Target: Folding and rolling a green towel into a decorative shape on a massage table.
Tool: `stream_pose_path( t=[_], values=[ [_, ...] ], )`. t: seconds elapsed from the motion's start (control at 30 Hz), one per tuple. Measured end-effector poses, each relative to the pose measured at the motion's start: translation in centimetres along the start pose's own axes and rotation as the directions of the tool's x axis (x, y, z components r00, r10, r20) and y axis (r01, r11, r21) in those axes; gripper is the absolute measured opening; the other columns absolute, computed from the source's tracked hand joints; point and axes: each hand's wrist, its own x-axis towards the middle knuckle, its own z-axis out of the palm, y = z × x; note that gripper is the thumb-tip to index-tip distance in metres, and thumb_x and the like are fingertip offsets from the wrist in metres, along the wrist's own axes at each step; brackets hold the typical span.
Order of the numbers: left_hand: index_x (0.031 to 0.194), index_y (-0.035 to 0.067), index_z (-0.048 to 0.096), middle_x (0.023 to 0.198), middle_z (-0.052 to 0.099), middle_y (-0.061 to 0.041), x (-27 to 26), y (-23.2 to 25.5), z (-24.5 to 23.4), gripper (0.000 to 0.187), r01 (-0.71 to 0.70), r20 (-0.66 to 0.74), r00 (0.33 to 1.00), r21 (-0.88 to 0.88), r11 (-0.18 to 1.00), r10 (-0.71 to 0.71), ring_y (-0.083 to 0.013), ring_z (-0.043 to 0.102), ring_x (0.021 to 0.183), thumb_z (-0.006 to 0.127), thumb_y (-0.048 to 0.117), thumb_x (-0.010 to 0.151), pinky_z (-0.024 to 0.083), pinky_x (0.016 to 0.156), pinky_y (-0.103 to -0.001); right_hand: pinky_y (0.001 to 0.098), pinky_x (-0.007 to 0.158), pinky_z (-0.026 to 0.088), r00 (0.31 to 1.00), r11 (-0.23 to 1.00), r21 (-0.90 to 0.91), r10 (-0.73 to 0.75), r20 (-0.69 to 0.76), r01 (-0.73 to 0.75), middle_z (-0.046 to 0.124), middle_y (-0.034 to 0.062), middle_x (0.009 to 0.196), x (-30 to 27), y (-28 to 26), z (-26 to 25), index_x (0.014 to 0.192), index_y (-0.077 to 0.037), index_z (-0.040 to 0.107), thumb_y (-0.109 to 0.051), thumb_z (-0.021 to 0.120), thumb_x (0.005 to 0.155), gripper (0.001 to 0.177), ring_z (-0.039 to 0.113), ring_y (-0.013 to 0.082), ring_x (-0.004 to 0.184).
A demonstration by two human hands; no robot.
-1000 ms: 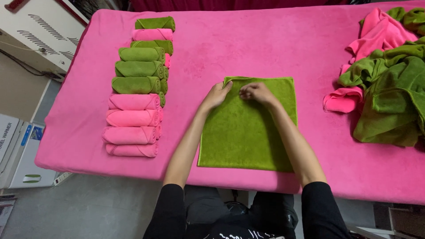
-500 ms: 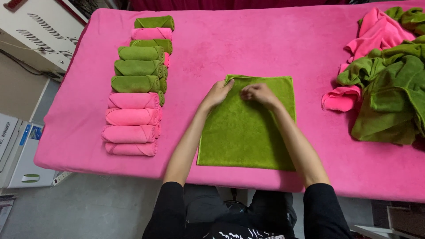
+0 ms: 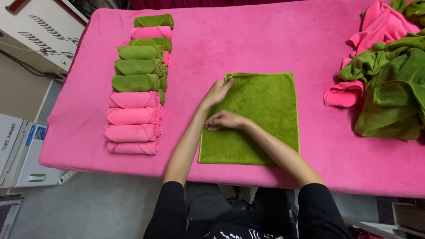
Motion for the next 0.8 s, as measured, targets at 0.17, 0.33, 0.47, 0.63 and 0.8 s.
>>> stream_pose_path(
  t=[0.17, 0.33, 0.47, 0.63, 0.8],
  values=[
    [0.122, -0.003, 0.072, 0.115, 0.075, -0.023, -0.1, 0.7, -0.3, 0.051, 0.010, -0.014, 1.000, -0.002, 1.000, -0.010, -0.0353, 0.066, 0.114, 0.055, 0.044, 0.113, 0.049, 0.103, -0.056, 0.0416, 0.092, 0.066, 0.994, 0.999, 0.010, -0.039, -0.099, 0.040, 0.073, 0.0314, 0.114, -1.0, -2.4, -4.9, 0.125, 0.013, 0.068, 0.006, 0.056, 0.097, 0.031, 0.077, 0.0353, 0.102],
    [0.123, -0.001, 0.074, 0.115, 0.076, -0.021, 0.5, -0.4, -0.6, 0.057, 0.017, 0.010, 1.000, -0.010, 1.000, -0.017, -0.0326, 0.068, 0.114, 0.054, 0.052, 0.113, 0.051, 0.102, -0.053, 0.0450, 0.093, 0.065, 0.937, 0.987, -0.112, -0.143, -0.318, 0.112, 0.072, 0.0289, 0.112, -4.1, -6.0, -10.1, 0.124, 0.010, 0.069, 0.005, 0.049, 0.102, 0.031, 0.075, 0.0351, 0.102],
    [0.117, -0.001, 0.076, 0.108, 0.076, -0.022, 1.0, -0.3, 0.1, 0.058, 0.043, 0.012, 0.999, -0.003, 0.999, -0.043, -0.0337, 0.069, 0.110, 0.057, 0.053, 0.111, 0.052, 0.099, -0.053, 0.0407, 0.087, 0.066, 0.871, 0.958, -0.258, -0.230, -0.434, 0.124, 0.074, 0.0243, 0.109, -5.4, -7.3, -15.9, 0.124, 0.004, 0.071, 0.003, 0.053, 0.103, 0.028, 0.077, 0.0314, 0.096],
    [0.113, 0.001, 0.077, 0.102, 0.076, -0.019, 1.6, -0.8, 0.4, 0.058, 0.063, 0.006, 0.998, 0.016, 0.998, -0.063, -0.0310, 0.069, 0.105, 0.057, 0.055, 0.110, 0.053, 0.095, -0.051, 0.0356, 0.086, 0.066, 0.709, 0.924, -0.270, -0.380, -0.594, 0.269, 0.072, 0.0207, 0.110, -4.5, -4.5, -21.9, 0.128, 0.003, 0.069, -0.004, 0.060, 0.103, 0.028, 0.076, 0.0245, 0.097],
    [0.109, 0.000, 0.078, 0.098, 0.076, -0.019, 1.8, -0.2, 0.3, 0.060, 0.055, 0.001, 0.999, 0.009, 0.998, -0.055, -0.0319, 0.070, 0.100, 0.055, 0.056, 0.111, 0.054, 0.091, -0.050, 0.0355, 0.085, 0.065, 0.858, 0.962, -0.226, -0.242, -0.453, 0.152, 0.072, 0.0181, 0.106, -6.2, -5.8, -13.0, 0.128, 0.004, 0.069, -0.003, 0.060, 0.104, 0.027, 0.074, 0.0223, 0.093]
  ],
)
